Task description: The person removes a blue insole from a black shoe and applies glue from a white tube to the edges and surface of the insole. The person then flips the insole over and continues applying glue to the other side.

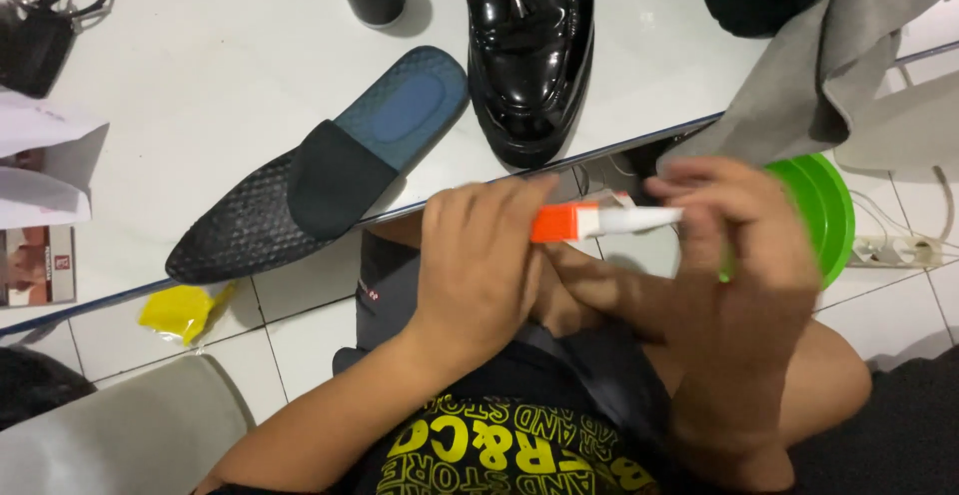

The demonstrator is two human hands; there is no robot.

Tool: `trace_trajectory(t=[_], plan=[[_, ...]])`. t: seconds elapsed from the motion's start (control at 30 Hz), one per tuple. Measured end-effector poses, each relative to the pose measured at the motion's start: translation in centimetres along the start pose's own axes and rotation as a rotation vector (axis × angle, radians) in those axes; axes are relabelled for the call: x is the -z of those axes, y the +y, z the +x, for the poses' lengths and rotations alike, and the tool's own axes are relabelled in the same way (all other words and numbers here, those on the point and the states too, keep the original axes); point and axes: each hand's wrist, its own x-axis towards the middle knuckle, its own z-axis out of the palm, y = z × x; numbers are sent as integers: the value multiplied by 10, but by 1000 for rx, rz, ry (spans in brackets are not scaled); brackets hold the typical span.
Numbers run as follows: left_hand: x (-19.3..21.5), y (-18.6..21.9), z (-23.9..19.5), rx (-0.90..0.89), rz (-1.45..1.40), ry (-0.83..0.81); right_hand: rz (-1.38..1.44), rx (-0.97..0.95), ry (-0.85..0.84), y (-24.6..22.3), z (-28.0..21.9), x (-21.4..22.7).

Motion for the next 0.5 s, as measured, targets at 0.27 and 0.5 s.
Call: trace_trajectory(t=[0.27, 0.5], plan=[[50, -53, 15, 261, 115, -36, 20, 237, 214, 45, -1, 21], [91, -148, 20, 213, 191, 197, 244, 198, 149, 38, 11, -13]])
